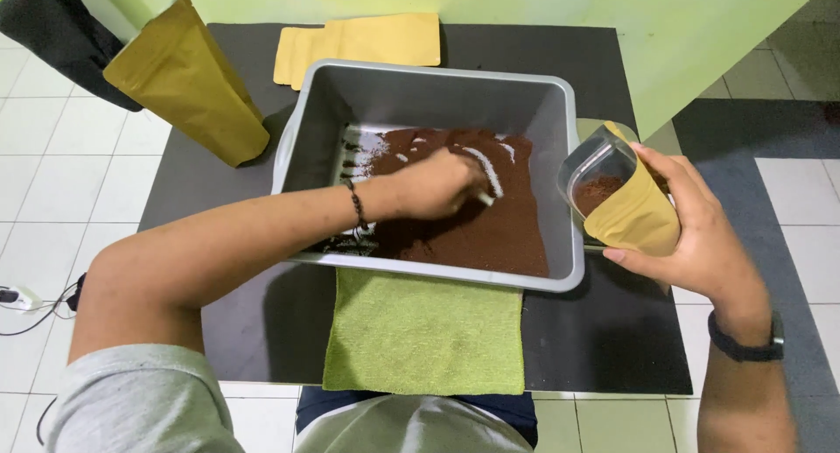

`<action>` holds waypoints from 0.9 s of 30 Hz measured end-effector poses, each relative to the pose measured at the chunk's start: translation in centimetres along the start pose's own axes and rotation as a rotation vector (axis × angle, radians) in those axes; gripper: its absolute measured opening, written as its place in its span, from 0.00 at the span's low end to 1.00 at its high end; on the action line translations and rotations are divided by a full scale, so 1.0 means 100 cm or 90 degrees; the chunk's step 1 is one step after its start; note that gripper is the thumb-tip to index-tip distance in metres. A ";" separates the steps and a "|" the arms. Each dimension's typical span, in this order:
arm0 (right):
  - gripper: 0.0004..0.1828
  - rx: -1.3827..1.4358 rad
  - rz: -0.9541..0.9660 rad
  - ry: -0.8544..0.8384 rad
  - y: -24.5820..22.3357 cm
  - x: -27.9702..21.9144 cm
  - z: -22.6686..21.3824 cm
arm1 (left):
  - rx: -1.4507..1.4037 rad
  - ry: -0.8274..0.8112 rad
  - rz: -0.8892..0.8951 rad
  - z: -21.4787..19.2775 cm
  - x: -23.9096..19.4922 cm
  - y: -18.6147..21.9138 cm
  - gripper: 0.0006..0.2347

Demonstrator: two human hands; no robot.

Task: Filling stand-up pouches with ground coffee using a spoon from a large tray.

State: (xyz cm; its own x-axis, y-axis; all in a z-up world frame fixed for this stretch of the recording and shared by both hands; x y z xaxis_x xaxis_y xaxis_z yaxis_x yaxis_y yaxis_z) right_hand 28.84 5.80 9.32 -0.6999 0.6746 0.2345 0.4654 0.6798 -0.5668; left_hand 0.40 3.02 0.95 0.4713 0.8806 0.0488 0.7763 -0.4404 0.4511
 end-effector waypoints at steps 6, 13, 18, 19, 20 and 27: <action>0.59 -0.011 0.017 -0.017 -0.003 -0.005 -0.002 | -0.245 -0.087 -0.149 0.022 -0.007 0.012 0.07; 0.62 -0.058 0.057 -0.063 -0.004 -0.004 -0.002 | -0.357 -0.078 -0.346 -0.027 -0.043 0.032 0.10; 0.59 -0.063 0.023 -0.091 -0.009 0.003 -0.004 | -0.352 -0.040 -0.447 -0.086 -0.071 0.062 0.14; 0.59 -0.065 0.054 -0.108 -0.010 0.005 -0.003 | -0.331 -0.027 -0.477 -0.098 -0.076 0.068 0.15; 0.59 -0.064 0.053 -0.106 -0.013 0.006 -0.003 | -0.329 -0.026 -0.478 -0.106 -0.078 0.071 0.15; 0.57 -0.061 0.066 -0.125 -0.022 0.012 0.000 | -0.311 0.025 -0.446 -0.138 -0.070 0.091 0.12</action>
State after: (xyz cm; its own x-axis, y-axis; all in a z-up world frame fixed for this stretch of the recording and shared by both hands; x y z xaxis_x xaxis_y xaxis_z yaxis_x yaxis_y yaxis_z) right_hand 26.94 5.10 10.85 -0.7338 0.6792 0.0155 0.5827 0.6410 -0.4996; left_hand -1.59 -4.71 17.05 -0.0719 0.9306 -0.3588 0.6107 0.3255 0.7219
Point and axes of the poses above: each hand's wrist, its own x-axis towards the middle knuckle, its own z-axis out of the palm, y = z × x, the point moved 4 cm from there along x, towards the middle knuckle, and after that the axes turned 1 degree about -z, right-handed, at the moved point
